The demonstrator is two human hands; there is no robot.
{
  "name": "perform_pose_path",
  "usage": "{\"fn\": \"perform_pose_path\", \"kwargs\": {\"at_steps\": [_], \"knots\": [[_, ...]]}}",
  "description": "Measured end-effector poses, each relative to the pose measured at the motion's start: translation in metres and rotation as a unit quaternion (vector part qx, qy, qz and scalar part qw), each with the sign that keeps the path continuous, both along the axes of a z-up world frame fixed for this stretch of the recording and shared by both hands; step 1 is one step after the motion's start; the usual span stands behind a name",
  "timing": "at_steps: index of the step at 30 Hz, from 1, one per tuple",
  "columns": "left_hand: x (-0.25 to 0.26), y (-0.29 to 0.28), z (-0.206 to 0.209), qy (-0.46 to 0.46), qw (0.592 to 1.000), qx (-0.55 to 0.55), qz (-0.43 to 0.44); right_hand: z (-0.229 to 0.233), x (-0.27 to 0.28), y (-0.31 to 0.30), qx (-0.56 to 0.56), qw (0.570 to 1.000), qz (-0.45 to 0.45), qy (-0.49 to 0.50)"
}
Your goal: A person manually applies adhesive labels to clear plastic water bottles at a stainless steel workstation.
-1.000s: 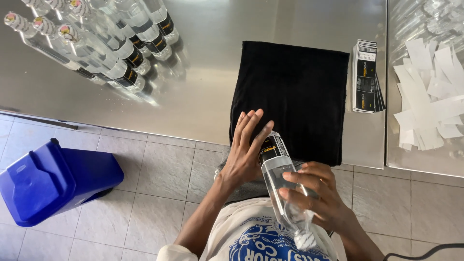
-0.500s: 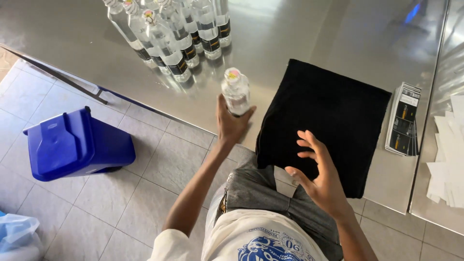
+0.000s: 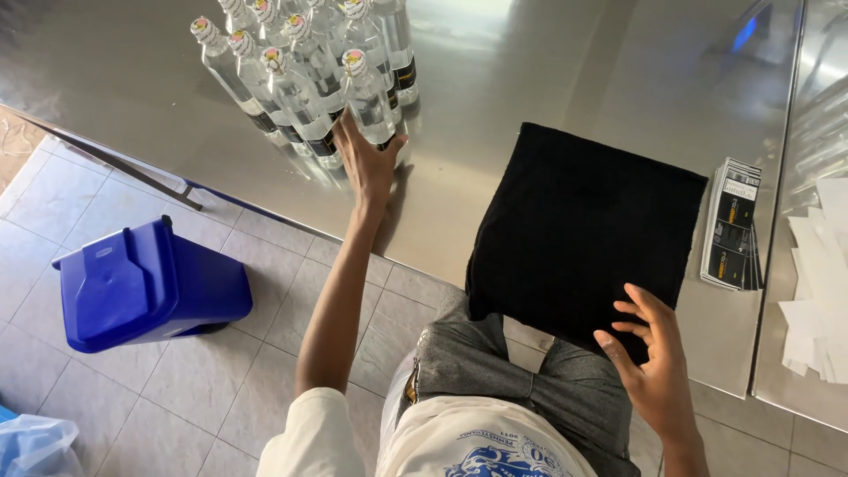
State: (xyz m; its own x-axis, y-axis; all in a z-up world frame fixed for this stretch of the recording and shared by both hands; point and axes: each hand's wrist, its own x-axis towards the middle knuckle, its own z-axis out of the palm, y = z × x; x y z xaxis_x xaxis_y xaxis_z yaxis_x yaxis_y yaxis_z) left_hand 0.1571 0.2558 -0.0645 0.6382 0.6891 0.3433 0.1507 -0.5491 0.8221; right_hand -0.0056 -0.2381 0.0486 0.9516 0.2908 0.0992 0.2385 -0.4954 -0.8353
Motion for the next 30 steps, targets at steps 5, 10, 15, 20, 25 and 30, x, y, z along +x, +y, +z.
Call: {"fn": "perform_pose_path", "kwargs": {"at_steps": [5, 10, 15, 20, 25, 30], "knots": [[-0.018, -0.006, -0.006, -0.037, 0.999, 0.016, 0.022, -0.017, 0.002, -0.007, 0.008, 0.999, 0.011, -0.045], [-0.018, -0.008, 0.017, -0.03, 0.998, -0.007, 0.061, -0.019, 0.0, -0.01, 0.013, 0.999, 0.011, -0.045], [-0.011, -0.004, 0.013, -0.07, 0.994, 0.006, 0.084, -0.015, -0.003, -0.014, 0.011, 0.999, -0.001, -0.053], [-0.011, 0.001, 0.02, -0.049, 0.996, 0.038, 0.068, -0.015, -0.006, -0.023, -0.01, 0.999, -0.006, -0.043], [-0.003, 0.051, -0.039, -0.071, 0.994, 0.074, 0.031, -0.013, 0.0, -0.034, 0.002, 0.993, -0.052, -0.107], [-0.054, -0.011, -0.006, -0.009, 0.995, 0.083, -0.059, -0.017, 0.024, -0.113, -0.015, 0.95, -0.19, -0.247]]}}
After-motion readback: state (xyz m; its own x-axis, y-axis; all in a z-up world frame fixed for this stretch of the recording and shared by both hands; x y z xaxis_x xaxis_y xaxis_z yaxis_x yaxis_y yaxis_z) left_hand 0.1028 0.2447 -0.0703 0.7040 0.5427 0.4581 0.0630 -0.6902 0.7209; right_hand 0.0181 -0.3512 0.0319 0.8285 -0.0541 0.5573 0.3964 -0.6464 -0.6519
